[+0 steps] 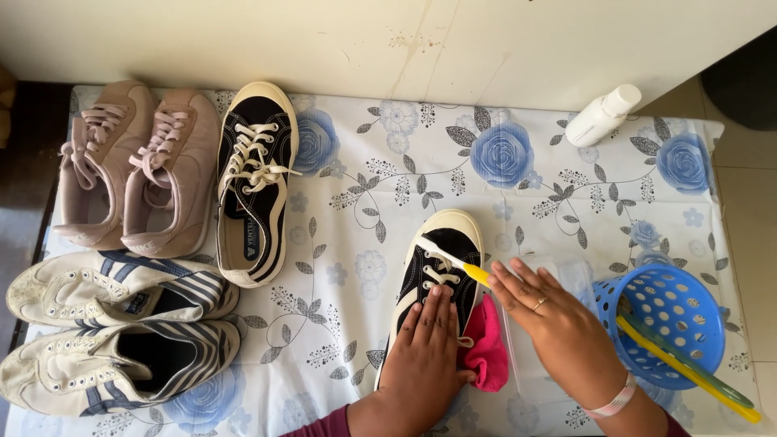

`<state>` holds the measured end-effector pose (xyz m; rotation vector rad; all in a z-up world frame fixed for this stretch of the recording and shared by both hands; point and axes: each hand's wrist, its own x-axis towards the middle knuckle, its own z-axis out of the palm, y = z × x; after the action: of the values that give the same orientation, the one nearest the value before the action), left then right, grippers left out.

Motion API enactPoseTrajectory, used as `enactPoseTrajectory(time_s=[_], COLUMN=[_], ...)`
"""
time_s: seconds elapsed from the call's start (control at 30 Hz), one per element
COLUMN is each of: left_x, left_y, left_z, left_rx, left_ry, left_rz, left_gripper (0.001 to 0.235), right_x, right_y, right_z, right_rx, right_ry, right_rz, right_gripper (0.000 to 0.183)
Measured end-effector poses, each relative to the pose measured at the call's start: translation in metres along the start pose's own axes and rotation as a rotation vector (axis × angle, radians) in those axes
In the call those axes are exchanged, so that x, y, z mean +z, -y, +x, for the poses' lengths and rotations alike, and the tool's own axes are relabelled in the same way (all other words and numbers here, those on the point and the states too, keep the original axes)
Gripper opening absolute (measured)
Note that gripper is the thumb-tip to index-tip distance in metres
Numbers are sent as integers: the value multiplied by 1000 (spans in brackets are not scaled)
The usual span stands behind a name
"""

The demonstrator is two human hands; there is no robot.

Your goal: The person scrubs a black canvas sneaker with a toothbrush and wipes it with a pink cloth. The person repeats the scrubbing and wiping cycle on the same shoe multiple times.

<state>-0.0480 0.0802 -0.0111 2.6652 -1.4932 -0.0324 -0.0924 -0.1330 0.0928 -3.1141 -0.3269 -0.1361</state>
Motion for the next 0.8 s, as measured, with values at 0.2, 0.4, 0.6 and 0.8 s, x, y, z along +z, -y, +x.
enactPoseTrajectory(time_s=[0.2,0.4,0.6,0.8], left_x=[-1,-3,-2,-4], left_y=[1,0,-2,-1], left_z=[2,2,3,3], left_rx=[1,3,-6,-6], left_ry=[-2,22,40,40], left_rz=[-2,2,11,20], left_gripper=[106,106,109,108], right_x=[-1,-2,-23,-13], right_y=[-12,-5,4,-8], right_z=[6,12,25,23], right_rx=[50,-6,-51,7], right_ry=[-77,0,-30,-26], right_rz=[-12,-31,-57,-213], right_gripper=[63,76,61,57])
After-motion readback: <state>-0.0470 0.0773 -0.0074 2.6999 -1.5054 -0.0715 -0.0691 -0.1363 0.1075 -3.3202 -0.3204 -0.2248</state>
